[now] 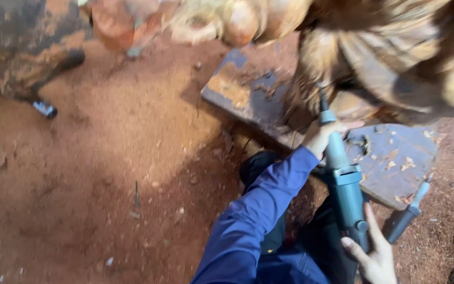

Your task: Using a power carving tool to refine the intricate details of a large wooden sculpture.

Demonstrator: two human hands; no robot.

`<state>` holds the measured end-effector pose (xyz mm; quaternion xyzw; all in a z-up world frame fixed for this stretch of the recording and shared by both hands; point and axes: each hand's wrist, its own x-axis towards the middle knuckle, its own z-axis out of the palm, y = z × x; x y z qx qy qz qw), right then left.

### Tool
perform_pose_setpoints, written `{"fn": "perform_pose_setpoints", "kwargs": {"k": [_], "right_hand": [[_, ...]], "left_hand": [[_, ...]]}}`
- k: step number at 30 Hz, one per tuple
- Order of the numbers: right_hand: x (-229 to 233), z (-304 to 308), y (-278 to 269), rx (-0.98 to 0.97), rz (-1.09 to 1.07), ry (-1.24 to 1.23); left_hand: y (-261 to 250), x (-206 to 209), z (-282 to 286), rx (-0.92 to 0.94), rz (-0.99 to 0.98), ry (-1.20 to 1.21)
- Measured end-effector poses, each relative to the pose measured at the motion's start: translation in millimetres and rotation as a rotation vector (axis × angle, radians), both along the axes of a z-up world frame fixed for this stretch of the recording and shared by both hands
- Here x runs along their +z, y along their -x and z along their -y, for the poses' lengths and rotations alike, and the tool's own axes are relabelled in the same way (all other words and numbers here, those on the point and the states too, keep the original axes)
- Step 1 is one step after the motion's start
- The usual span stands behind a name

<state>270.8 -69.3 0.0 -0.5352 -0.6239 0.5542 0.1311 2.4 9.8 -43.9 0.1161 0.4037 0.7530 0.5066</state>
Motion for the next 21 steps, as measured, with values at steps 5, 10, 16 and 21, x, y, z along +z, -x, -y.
{"fn": "perform_pose_setpoints", "kwargs": {"k": [5,10,16,21], "right_hand": [[10,6,8,-0.043,0.083,-0.019],[18,14,19,-0.137,0.052,0.018],[4,6,5,-0.110,-0.005,-0.028],[34,12,30,-0.104,0.130,0.050]], "left_hand": [[-9,-41,-16,0.025,0.037,-0.079],[-6,-44,-9,-0.052,-0.047,-0.086],[-4,-33,-20,0.081,0.070,0.088],[1,-19,-1,-0.009,0.084,-0.038]]}}
